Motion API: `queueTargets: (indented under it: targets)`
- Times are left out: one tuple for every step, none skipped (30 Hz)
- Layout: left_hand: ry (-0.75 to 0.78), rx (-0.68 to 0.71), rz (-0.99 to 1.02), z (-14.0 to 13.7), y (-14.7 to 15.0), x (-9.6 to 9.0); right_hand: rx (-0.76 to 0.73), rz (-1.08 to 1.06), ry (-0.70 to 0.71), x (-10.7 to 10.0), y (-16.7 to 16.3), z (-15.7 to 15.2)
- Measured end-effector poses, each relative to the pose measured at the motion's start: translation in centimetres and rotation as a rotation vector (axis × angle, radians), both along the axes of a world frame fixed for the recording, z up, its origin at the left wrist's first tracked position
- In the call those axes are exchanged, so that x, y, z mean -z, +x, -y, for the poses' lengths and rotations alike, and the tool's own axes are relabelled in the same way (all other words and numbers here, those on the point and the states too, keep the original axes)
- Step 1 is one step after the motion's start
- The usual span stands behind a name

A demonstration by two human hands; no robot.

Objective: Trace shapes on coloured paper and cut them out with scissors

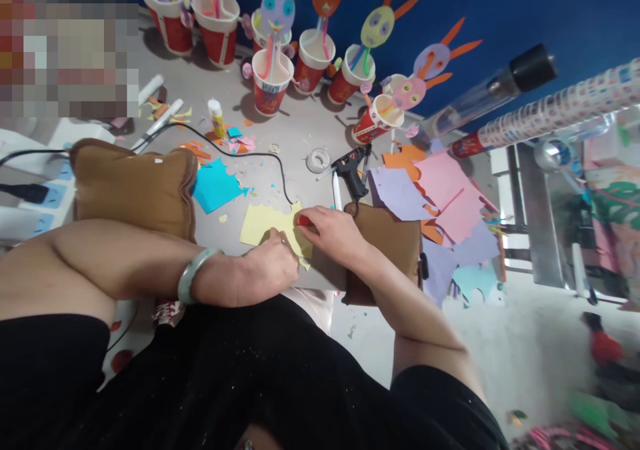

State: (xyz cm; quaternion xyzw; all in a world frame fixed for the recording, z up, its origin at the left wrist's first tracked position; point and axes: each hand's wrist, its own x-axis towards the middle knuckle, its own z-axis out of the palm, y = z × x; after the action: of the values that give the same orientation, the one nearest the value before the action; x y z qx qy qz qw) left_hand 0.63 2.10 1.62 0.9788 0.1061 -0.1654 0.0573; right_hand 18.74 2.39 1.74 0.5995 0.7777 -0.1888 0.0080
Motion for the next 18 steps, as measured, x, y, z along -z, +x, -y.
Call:
queueTargets:
  targets:
    - [-0.002,0.003,-0.005,-0.1,0.0,-0.1,0.013,-0.015,-0.001,-0.2,0.1,0.1]
    - [-0.001,0.013,-0.015,-0.3,0.1,-0.3,0.034,-0.036,0.005,-0.5,0.3,0.1]
    - [-0.001,0.024,-0.028,-0.4,0.1,-0.5,0.058,-0.057,0.016,-0.8,0.6,0.2]
    - [-0.004,0.036,-0.043,-0.6,0.1,-0.8,0.086,-0.070,0.033,-1.1,1.1,0.3]
    - [-0.012,0.044,-0.058,-0.7,0.2,-1.0,0.116,-0.068,0.056,-1.4,1.7,0.3]
    - [-0.027,0.052,-0.072,-0.9,0.2,-1.3,0.149,-0.052,0.083,-1.6,2.3,0.3]
    - [-0.039,0.054,-0.083,-1.0,0.2,-1.5,0.185,-0.023,0.114,-1.8,3.1,0.2]
    - [-0.044,0.054,-0.088,-1.1,0.2,-1.8,0.230,0.016,0.148,-1.8,4.0,-0.1]
    - [-0.041,0.051,-0.090,-1.1,0.3,-1.9,0.289,0.060,0.187,-1.8,5.0,-0.5]
    - [-0.034,0.050,-0.091,-1.1,0.3,-2.0,0.345,0.098,0.214,-1.7,5.9,-1.1]
    - [-0.028,0.051,-0.087,-1.2,0.3,-2.1,0.402,0.132,0.237,-1.5,6.8,-1.9]
    - [-0.023,0.054,-0.083,-1.2,0.3,-2.2,0.441,0.165,0.238,-1.3,7.7,-2.9]
    - [-0.023,0.056,-0.077,-1.2,0.3,-2.2,0.473,0.192,0.227,-1.0,8.4,-3.9]
    - [-0.030,0.056,-0.072,-1.1,0.3,-2.1,0.500,0.215,0.207,-0.6,9.0,-5.0]
    - [-0.038,0.051,-0.066,-1.1,0.3,-2.1,0.525,0.237,0.184,-0.3,9.4,-6.1]
    - [-0.046,0.043,-0.059,-1.1,0.3,-2.0,0.545,0.256,0.156,0.1,9.8,-7.1]
    - [-0.051,0.034,-0.055,-1.1,0.2,-1.9,0.568,0.277,0.130,0.6,10.1,-8.0]
    - [-0.055,0.028,-0.051,-1.1,0.2,-1.8,0.586,0.285,0.107,1.0,10.3,-8.7]
